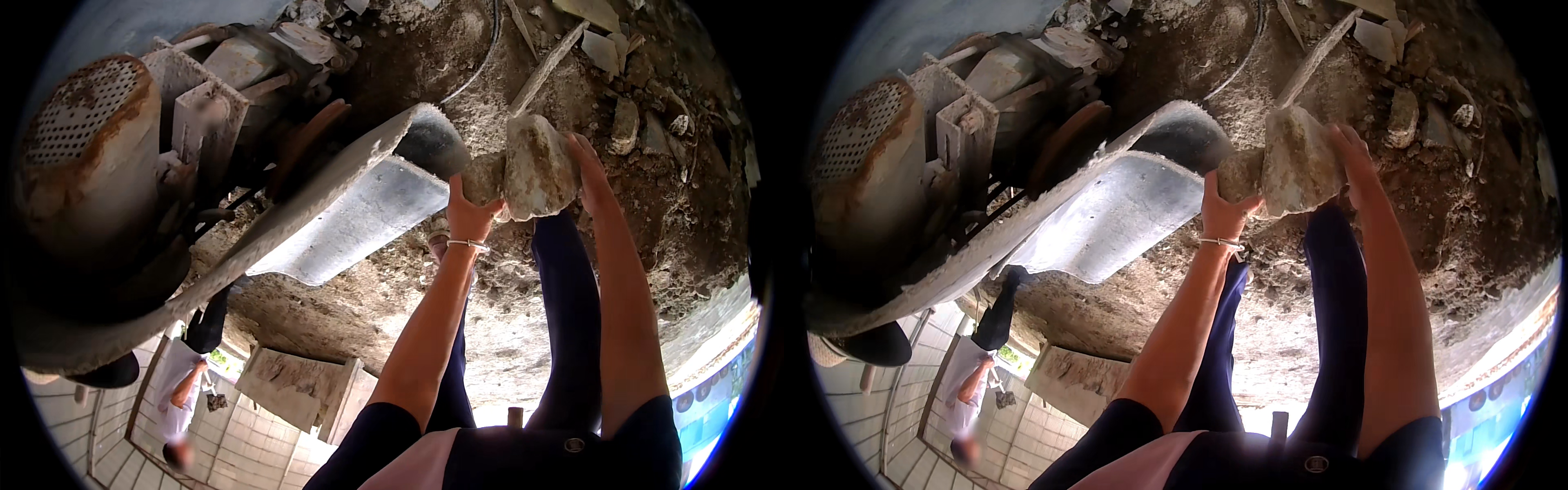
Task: The person picks up chunks of concrete debris from the ground by hand and carries them to a metal bin, dropping them inside. The person handles the pieces one at a time and walks back and forth between the pile and the bin.
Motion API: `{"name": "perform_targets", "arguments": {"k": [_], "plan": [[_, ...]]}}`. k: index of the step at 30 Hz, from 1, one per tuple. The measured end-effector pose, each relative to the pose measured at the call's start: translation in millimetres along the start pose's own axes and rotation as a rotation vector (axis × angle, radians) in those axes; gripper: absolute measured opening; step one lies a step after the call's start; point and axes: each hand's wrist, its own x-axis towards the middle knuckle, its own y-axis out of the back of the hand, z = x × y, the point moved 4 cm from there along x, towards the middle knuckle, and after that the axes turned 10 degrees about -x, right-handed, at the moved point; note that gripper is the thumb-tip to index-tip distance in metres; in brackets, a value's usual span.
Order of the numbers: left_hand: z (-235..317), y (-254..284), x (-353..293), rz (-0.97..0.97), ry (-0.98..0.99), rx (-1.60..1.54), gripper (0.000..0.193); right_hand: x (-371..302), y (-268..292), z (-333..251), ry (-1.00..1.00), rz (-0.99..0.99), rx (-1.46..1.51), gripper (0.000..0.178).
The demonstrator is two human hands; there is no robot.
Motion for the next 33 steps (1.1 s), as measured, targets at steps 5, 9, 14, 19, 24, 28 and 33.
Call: {"name": "perform_targets", "arguments": {"k": [5, 9, 14, 19, 24, 28, 33], "plan": [[37, 42, -90, 0.033, -0.070, 0.070, 0.062, -111, -20, -35, 0.239, 0.220, -0.333, 0.032], [81, 67, -173, 0.074, -0.009, -0.019, 0.058, -210, -36, -66, 0.370, 0.243, -0.490, 0.029], [94, 110, -272, -0.017, -0.030, -0.133, 0.061, -333, -55, -74, 0.487, 0.300, -0.632, 0.031], [122, 159, -370, -0.047, -0.004, -0.131, 0.064, -443, -66, -41, 0.391, 0.240, -0.473, 0.039], [135, 209, -461, 0.057, -0.232, -0.114, 0.063, -544, -98, -20, 0.501, 0.223, -0.367, 0.041], [105, 247, -526, 0.079, -0.200, -0.147, 0.063, -597, -121, 23, 0.574, 0.149, -0.355, 0.040], [69, 281, -619, 0.114, -0.300, -0.179, 0.061, -661, -128, 94, 0.611, -0.019, -0.250, 0.045]]}}
